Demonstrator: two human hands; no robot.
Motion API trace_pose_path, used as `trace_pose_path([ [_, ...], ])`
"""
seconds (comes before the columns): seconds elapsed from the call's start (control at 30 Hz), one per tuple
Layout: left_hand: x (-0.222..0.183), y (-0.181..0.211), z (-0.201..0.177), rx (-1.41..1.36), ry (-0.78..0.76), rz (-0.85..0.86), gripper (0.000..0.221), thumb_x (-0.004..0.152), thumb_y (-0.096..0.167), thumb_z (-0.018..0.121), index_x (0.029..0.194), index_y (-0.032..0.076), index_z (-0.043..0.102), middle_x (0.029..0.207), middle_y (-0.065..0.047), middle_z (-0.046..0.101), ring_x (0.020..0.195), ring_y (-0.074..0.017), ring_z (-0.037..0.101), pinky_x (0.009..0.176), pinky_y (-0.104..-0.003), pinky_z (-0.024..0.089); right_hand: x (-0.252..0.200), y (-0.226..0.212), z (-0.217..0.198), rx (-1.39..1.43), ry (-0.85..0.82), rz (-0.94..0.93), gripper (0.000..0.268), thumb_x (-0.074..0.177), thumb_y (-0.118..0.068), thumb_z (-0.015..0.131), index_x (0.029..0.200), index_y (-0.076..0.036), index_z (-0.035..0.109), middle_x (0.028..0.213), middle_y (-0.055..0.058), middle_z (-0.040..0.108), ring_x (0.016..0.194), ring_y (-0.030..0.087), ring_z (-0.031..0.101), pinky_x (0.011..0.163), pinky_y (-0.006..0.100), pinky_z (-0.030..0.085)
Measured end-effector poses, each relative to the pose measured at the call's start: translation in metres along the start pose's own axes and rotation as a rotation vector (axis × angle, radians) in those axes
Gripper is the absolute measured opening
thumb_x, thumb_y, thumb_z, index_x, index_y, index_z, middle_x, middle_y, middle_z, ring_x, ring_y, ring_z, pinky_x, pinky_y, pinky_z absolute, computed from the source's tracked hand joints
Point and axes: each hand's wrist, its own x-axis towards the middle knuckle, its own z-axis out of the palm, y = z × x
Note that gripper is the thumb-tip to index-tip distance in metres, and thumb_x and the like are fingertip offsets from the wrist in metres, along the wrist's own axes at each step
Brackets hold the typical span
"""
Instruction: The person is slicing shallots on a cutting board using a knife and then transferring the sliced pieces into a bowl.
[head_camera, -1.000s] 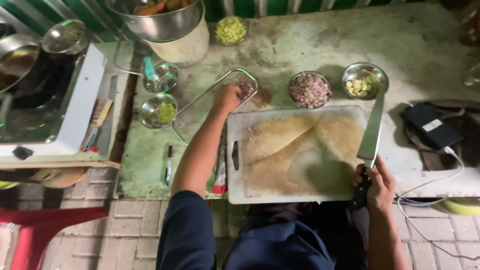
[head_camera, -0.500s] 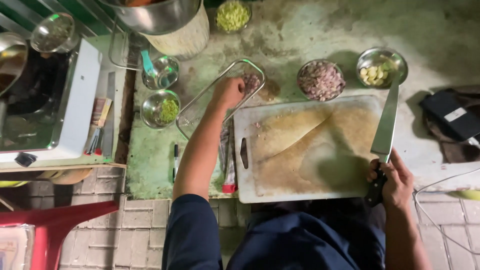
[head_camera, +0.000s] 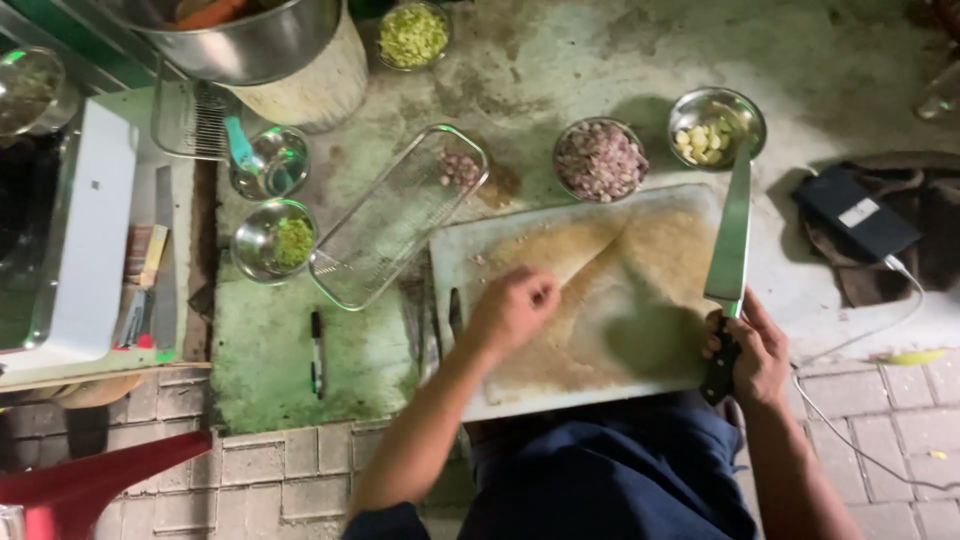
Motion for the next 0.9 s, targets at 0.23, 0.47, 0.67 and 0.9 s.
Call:
trace_pose_path([
  [0.23, -0.046, 0.005, 0.106, 0.262, -0.02, 0.037, 0.007, 0.091, 0.016, 0.064, 0.085, 0.019, 0.066, 0.084, 0.0, 0.066, 0.068, -0.0182, 0.07, 0.056, -0.029, 0.059, 0.01, 0.044, -0.045, 0.116, 0.006, -0.032, 0.061, 0.095, -0.007, 0.046, 0.155, -0.004, 0.036, 0.083, 0.023, 0.053, 0.061, 0.023, 0.049, 0.051, 0.039, 0.05],
  [0.47, -0.044, 0.009, 0.121, 0.393, 0.222, 0.273, 0.01, 0.088, 0.013, 0.069, 0.097, 0.016, 0.071, 0.094, -0.002, 0.068, 0.083, -0.0178, 0.071, 0.072, -0.028, 0.06, 0.004, 0.032, -0.036, 0.216, -0.036, -0.096, 0.06, 0.093, -0.002, 0.046, 0.153, -0.002, 0.037, 0.08, 0.022, 0.054, 0.059, 0.023, 0.051, 0.049, 0.038, 0.05],
  [0.67, -0.041, 0.021, 0.117, 0.39, 0.263, 0.307, 0.011, 0.085, 0.009, 0.066, 0.092, 0.016, 0.071, 0.091, 0.0, 0.066, 0.081, -0.0163, 0.07, 0.073, -0.025, 0.059, 0.005, 0.029, -0.04, 0.223, -0.133, -0.078, 0.058, 0.092, 0.0, 0.047, 0.149, -0.002, 0.042, 0.079, 0.021, 0.055, 0.059, 0.024, 0.052, 0.048, 0.041, 0.051],
  [0.9, -0.043, 0.035, 0.11, 0.309, 0.222, 0.342, 0.013, 0.086, 0.004, 0.067, 0.095, 0.012, 0.072, 0.094, -0.003, 0.068, 0.083, -0.0208, 0.07, 0.073, -0.03, 0.059, 0.005, 0.024, -0.041, 0.134, -0.227, -0.088, 0.055, 0.092, 0.002, 0.048, 0.147, 0.003, 0.043, 0.08, 0.022, 0.055, 0.058, 0.025, 0.056, 0.047, 0.044, 0.052],
])
